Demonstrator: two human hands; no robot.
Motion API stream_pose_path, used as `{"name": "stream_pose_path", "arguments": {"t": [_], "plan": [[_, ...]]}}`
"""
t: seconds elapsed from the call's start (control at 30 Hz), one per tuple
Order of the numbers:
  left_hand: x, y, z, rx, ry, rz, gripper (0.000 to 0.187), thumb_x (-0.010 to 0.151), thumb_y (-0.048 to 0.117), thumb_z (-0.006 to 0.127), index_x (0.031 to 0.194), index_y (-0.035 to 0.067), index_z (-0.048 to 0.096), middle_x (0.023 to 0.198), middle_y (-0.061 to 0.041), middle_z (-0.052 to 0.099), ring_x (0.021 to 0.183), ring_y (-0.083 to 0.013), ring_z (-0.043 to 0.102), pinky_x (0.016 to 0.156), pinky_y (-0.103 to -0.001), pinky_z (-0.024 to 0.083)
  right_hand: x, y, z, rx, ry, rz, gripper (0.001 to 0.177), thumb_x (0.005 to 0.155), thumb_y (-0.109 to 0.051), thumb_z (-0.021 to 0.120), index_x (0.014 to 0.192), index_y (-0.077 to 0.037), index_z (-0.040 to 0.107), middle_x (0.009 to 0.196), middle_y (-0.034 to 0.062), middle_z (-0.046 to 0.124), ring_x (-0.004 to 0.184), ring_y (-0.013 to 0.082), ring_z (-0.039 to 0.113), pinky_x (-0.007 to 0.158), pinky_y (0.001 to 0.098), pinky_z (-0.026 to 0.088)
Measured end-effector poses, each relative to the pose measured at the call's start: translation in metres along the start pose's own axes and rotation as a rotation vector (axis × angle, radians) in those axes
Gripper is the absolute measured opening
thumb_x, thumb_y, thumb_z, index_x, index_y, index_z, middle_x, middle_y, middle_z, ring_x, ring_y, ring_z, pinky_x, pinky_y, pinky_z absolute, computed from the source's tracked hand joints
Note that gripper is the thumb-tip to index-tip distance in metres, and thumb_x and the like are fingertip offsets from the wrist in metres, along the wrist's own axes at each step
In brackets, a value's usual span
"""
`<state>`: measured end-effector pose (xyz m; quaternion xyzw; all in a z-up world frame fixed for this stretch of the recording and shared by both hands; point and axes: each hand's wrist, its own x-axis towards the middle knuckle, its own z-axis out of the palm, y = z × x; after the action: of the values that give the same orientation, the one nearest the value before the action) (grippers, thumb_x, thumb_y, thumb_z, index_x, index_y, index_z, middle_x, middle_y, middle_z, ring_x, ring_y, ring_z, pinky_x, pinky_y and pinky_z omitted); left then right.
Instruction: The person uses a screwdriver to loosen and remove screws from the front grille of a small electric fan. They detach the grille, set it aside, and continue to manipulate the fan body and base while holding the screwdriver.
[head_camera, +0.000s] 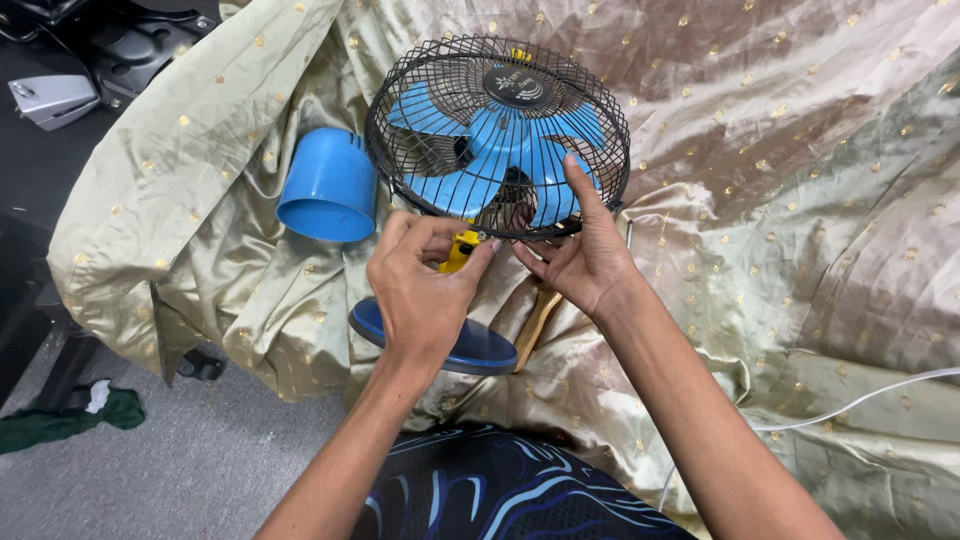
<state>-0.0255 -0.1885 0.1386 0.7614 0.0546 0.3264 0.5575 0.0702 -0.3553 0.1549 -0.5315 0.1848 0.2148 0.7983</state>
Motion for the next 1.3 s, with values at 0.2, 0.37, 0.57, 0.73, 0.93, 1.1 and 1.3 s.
{"name": "stream_pose_path", "arguments": {"t": [0.2, 0.37, 0.57, 0.73, 0.93, 1.1, 1.3], "plan": [[0.0, 0.003, -0.001, -0.034, 0.015, -0.054, 0.028, 0.078, 0.011, 0.09, 0.1, -0.001, 0.078, 0.086, -0.006, 0.068, 0.076, -0.0136, 0.075, 0.067, -0.027, 0.06, -0.008, 0.002, -0.002, -0.062, -0.107, 0.006, 0.078, 0.072, -0.066, 0.072, 0.13, -0.015, 0.059, 0.12, 0.0087, 0.066, 0.11, 0.0275, 0.064, 0.097, 0.0467, 0.052], [0.0, 0.001, 0.0, -0.024, 0.007, -0.087, 0.023, 0.078, 0.011, 0.09, 0.093, -0.002, 0.078, 0.084, -0.006, 0.067, 0.072, -0.014, 0.074, 0.065, -0.027, 0.059, -0.009, 0.015, -0.066, -0.14, -0.466, -0.03, 0.071, 0.085, -0.039, 0.066, 0.145, -0.009, 0.045, 0.143, 0.0156, 0.056, 0.125, 0.0326, 0.06, 0.1, 0.0483, 0.051], [-0.002, -0.001, 0.002, -0.003, 0.047, -0.039, 0.021, 0.077, 0.01, 0.091, 0.088, -0.002, 0.078, 0.08, -0.005, 0.066, 0.067, -0.012, 0.07, 0.061, -0.026, 0.056, 0.031, 0.04, -0.172, -0.992, 0.198, -0.258, 0.07, 0.079, -0.03, 0.073, 0.14, 0.0, 0.056, 0.123, 0.0241, 0.07, 0.102, 0.0318, 0.071, 0.086, 0.0386, 0.06], [-0.002, -0.005, -0.002, -0.024, 0.068, -0.093, 0.023, 0.078, 0.01, 0.091, 0.092, -0.003, 0.078, 0.078, -0.004, 0.066, 0.064, -0.0087, 0.067, 0.058, -0.025, 0.053, 0.041, 0.087, -0.211, -1.65, 0.636, -0.369, 0.087, 0.068, -0.04, 0.097, 0.133, -0.006, 0.049, 0.117, 0.0287, 0.06, 0.094, 0.0461, 0.064, 0.079, 0.0507, 0.054], [-0.002, -0.006, 0.0, -0.021, 0.055, -0.07, 0.024, 0.078, 0.01, 0.091, 0.093, -0.003, 0.078, 0.079, -0.003, 0.066, 0.064, -0.007, 0.066, 0.057, -0.023, 0.053, 0.051, 0.066, -0.236, -1.499, 0.662, -0.128, 0.083, 0.07, -0.032, 0.092, 0.138, -0.006, 0.052, 0.103, 0.0212, 0.074, 0.093, 0.0332, 0.072, 0.086, 0.0428, 0.057], [-0.003, -0.004, 0.003, 0.007, 0.073, -0.03, 0.026, 0.076, 0.012, 0.092, 0.091, -0.004, 0.078, 0.078, -0.004, 0.065, 0.063, -0.0083, 0.065, 0.057, -0.024, 0.053, 0.035, 0.014, -0.253, -1.346, 0.592, -0.442, 0.046, 0.08, -0.024, 0.08, 0.122, -0.007, 0.075, 0.108, 0.0132, 0.08, 0.091, 0.0223, 0.076, 0.084, 0.0363, 0.059], [-0.002, -0.002, -0.001, 0.007, 0.056, -0.084, 0.025, 0.076, 0.012, 0.092, 0.09, -0.003, 0.077, 0.075, -0.003, 0.065, 0.061, -0.0081, 0.063, 0.054, -0.024, 0.05, 0.054, 0.031, -0.226, -1.175, 0.354, -0.106, 0.058, 0.076, -0.007, 0.07, 0.133, -0.014, 0.06, 0.112, 0.0187, 0.074, 0.086, 0.0316, 0.075, 0.072, 0.0431, 0.063]]}}
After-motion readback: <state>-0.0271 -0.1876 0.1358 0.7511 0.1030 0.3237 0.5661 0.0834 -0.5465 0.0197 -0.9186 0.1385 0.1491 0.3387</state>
